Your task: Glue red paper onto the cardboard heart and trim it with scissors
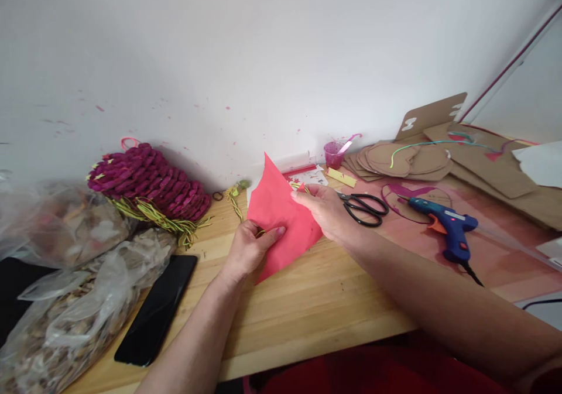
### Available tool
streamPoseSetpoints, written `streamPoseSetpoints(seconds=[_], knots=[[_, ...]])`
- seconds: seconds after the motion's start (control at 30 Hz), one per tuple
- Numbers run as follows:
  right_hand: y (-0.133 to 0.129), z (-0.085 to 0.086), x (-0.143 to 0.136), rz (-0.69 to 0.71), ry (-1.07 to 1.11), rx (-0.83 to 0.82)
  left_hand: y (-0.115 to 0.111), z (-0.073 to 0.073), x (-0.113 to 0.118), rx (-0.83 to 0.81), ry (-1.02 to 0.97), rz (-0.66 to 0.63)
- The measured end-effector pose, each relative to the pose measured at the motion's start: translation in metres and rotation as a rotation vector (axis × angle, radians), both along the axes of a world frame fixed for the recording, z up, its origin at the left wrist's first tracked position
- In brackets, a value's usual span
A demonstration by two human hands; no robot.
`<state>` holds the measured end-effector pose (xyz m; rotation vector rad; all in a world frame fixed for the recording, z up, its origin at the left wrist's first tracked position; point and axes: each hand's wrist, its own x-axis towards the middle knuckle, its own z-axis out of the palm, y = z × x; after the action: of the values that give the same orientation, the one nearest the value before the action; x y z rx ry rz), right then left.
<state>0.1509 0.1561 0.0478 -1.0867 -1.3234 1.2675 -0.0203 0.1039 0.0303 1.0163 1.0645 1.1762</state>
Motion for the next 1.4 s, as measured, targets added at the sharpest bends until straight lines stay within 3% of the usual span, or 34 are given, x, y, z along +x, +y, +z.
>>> streamPoseSetpoints(seconds=[0.13,0.27,0.37,0.5,0.7,0.77,0.87,0.93,1.07,1.13,1.2,1.3,1.4], knots=[[0.007,0.003,0.008,-0.015,0.001,0.059,0.0,0.001,0.002,-0.011,-0.038,0.078],[0.013,0.011,0.018,-0.201,-0.089,0.268,0.001,-0.002,-0.003,0.014,0.002,0.086],[0.01,0.013,0.021,-0.133,-0.252,0.371,0.0,-0.003,-0.007,0.004,0.044,0.073],[0.01,0.011,0.021,0.046,-0.272,0.173,0.005,0.001,-0.013,-0.065,-0.039,0.086],[0.018,0.008,0.018,0.019,0.379,-0.126,0.025,-0.003,-0.022,-0.101,-0.345,0.255],[0.017,0.005,0.012,0.025,0.529,-0.183,0.02,-0.005,-0.016,-0.093,-0.313,0.164],[0.011,-0.001,0.003,-0.014,0.563,-0.231,0.004,-0.003,-0.003,-0.054,-0.275,-0.103],[0.007,-0.003,-0.001,-0.029,0.494,-0.207,-0.002,-0.002,0.005,-0.012,-0.312,-0.105],[0.004,-0.002,-0.001,0.03,0.229,-0.055,0.001,-0.005,0.012,-0.014,-0.41,0.218],[0.005,-0.001,0.003,0.008,0.072,0.049,0.005,-0.006,0.012,-0.037,-0.416,0.322],[0.007,0.001,0.009,-0.09,-0.092,0.24,0.007,-0.006,0.012,-0.016,-0.413,0.378],[0.008,0.004,0.015,-0.248,-0.365,0.67,0.007,-0.004,0.011,0.035,-0.387,0.409],[0.005,0.007,0.018,-0.268,-0.604,0.935,0.005,-0.004,0.011,0.103,-0.323,0.351]])
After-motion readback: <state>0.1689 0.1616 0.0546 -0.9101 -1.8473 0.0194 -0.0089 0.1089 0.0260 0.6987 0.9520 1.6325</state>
